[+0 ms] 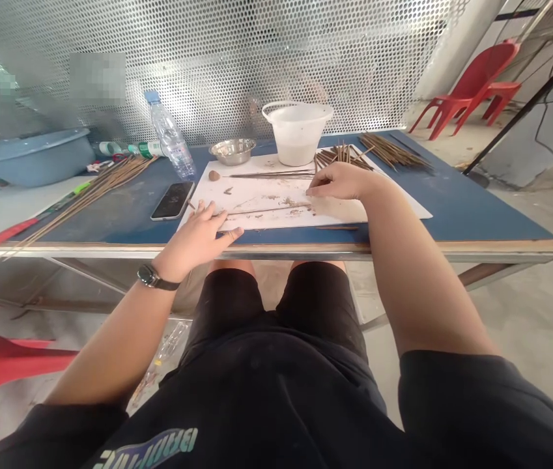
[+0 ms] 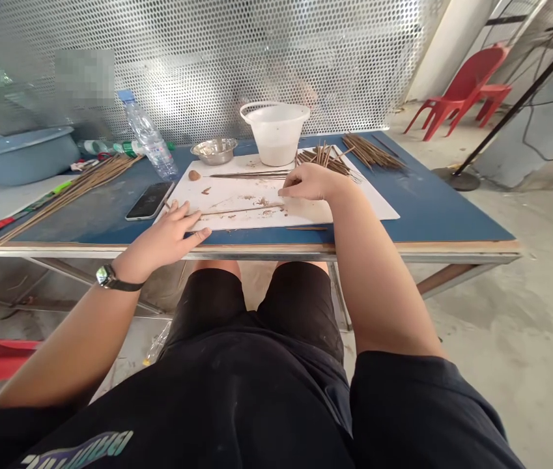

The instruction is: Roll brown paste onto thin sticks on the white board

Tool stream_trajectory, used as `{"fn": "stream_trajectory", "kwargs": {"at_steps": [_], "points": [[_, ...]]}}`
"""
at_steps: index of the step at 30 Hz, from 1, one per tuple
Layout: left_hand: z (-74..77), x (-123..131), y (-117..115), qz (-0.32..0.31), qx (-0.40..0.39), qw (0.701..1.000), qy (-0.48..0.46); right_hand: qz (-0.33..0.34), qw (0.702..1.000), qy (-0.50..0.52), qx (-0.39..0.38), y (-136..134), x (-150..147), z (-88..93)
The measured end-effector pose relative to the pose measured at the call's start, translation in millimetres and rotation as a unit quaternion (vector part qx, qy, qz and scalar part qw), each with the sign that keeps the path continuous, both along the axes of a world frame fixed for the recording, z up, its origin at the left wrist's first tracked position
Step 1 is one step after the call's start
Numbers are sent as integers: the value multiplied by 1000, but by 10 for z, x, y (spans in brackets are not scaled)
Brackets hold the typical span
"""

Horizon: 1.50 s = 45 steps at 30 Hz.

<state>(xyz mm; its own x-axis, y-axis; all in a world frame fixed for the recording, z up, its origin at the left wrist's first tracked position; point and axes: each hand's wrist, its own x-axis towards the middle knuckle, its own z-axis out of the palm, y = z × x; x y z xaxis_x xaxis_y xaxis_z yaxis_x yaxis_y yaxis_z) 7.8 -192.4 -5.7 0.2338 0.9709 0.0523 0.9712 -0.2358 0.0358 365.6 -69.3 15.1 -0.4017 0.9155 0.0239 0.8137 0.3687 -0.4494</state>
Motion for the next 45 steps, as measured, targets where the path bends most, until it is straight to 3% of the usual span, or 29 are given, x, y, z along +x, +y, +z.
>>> {"fn": "stream_trajectory", "kwargs": {"at_steps": [4, 15, 25, 35, 42, 45], "points": [[38, 50, 93, 2, -1, 1000, 16, -4, 1000, -1, 16, -7, -6, -22], [43, -5, -27, -4, 5, 1000, 16, -4, 1000, 4, 18, 44, -5, -43], [-10, 76, 257, 15, -24, 1000, 9, -11, 1000, -2, 24, -24, -25, -28], [17, 75, -96, 14, -6, 1000, -3, -7, 1000, -6, 17, 21, -8, -35], [-12, 103, 284, 34, -21, 999, -23, -8, 1000, -1, 14, -8, -11, -30], [-8, 89, 320, 20, -30, 999, -26, -3, 1000, -3, 17, -16, -14, -27]]}}
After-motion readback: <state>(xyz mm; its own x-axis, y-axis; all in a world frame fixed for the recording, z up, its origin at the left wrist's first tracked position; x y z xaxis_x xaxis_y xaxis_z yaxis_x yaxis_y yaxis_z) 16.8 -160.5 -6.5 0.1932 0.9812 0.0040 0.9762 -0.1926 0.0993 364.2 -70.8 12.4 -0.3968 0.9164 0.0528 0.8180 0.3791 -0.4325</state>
